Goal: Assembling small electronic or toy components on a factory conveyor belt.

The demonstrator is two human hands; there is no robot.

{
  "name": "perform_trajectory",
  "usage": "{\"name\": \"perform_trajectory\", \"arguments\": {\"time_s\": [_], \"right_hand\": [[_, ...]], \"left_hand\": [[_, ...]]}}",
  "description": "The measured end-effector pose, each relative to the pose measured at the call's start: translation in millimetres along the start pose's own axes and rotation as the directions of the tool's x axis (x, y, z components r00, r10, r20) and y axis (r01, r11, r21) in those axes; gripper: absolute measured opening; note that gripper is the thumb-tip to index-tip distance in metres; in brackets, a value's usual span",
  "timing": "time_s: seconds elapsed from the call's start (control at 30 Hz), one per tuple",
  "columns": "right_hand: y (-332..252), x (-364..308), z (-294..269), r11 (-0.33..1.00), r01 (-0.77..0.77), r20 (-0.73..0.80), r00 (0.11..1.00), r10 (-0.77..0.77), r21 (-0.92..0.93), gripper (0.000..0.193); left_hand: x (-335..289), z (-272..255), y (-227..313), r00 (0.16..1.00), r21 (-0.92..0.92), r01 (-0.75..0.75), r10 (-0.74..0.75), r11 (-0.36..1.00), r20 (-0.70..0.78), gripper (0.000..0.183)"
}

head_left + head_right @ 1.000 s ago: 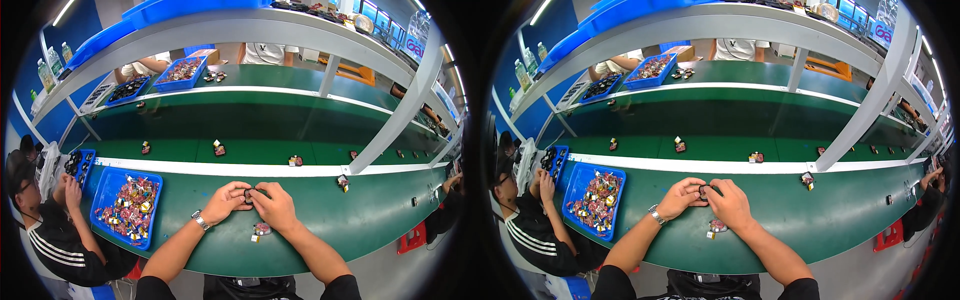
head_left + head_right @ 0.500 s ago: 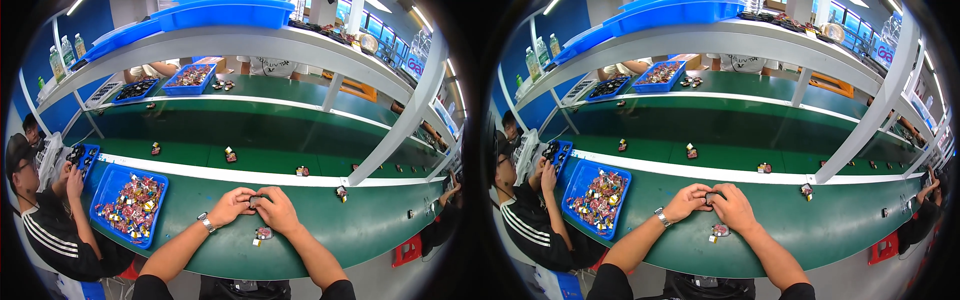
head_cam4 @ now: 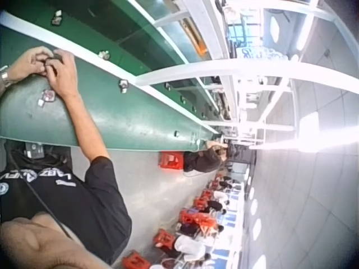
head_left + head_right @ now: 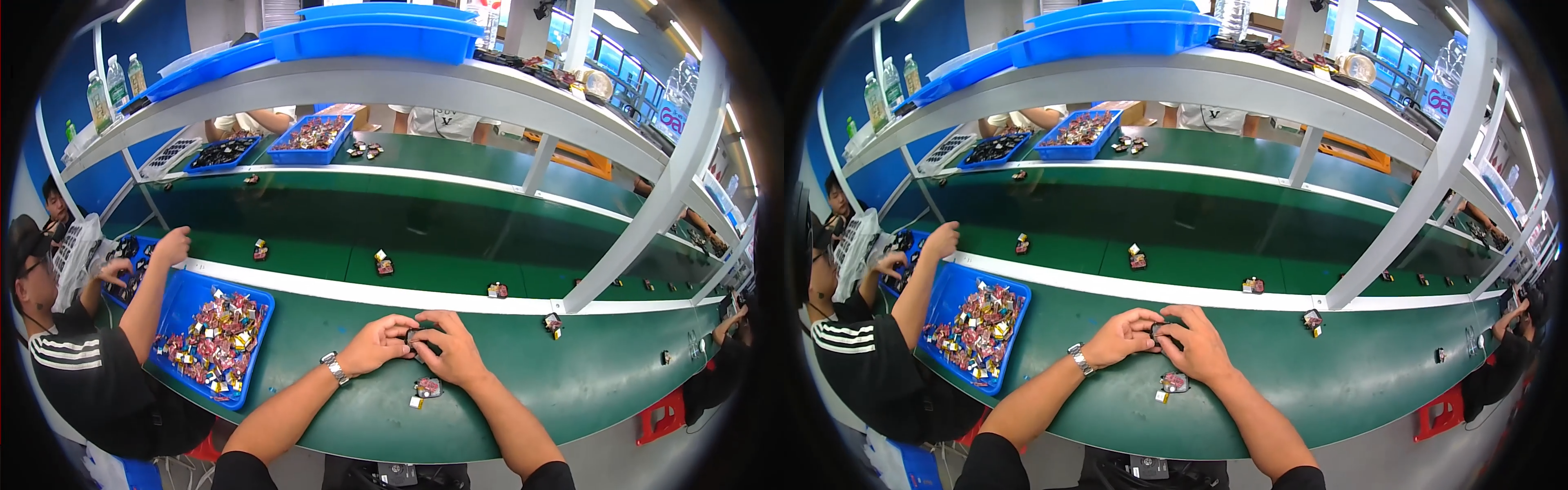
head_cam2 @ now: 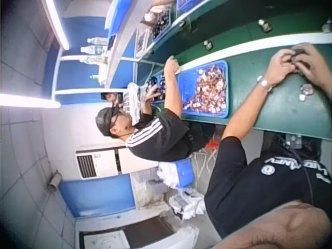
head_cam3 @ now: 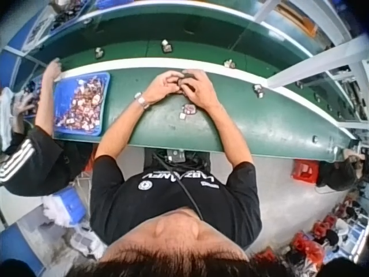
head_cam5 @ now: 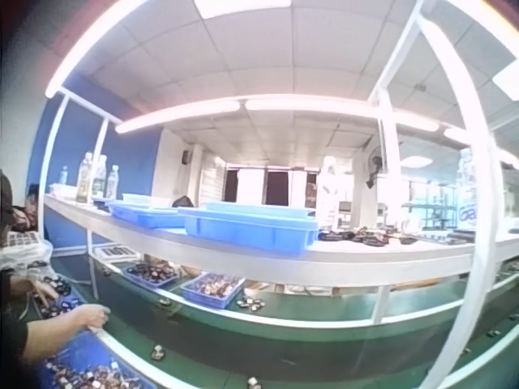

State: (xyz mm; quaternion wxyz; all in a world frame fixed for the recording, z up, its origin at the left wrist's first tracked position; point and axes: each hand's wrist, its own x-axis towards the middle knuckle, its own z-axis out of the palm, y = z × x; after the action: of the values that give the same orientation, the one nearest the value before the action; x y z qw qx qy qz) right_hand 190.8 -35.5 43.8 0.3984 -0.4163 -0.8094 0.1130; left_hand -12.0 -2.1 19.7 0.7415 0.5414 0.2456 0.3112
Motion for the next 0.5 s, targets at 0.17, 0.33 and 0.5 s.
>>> {"name": "perform_trajectory", "arguments": {"time_s": [0.17, 0.33, 0.5], "right_hand": [[0, -2, -7, 0.996, 0.007, 0.034, 0.999, -0.01, 0.084, 0.012], [-1, -6, -4, 0.991, -0.016, 0.031, 0.999, 0.012, 0.131, 0.011], [-1, -8, 6, 0.999, -0.015, -0.074, 0.997, 0.018, 0.041, 0.013]], "left_hand": [[0, 6, 6, 0.997, -0.011, 0.066, -0.066, 0.998, -0.036, 0.034], [0, 3, -1, 0.997, 0.007, 0.052, -0.051, 0.999, -0.051, 0.032], [1, 4, -1, 0.996, -0.004, 0.035, -0.035, 0.999, -0.081, 0.031]]}}
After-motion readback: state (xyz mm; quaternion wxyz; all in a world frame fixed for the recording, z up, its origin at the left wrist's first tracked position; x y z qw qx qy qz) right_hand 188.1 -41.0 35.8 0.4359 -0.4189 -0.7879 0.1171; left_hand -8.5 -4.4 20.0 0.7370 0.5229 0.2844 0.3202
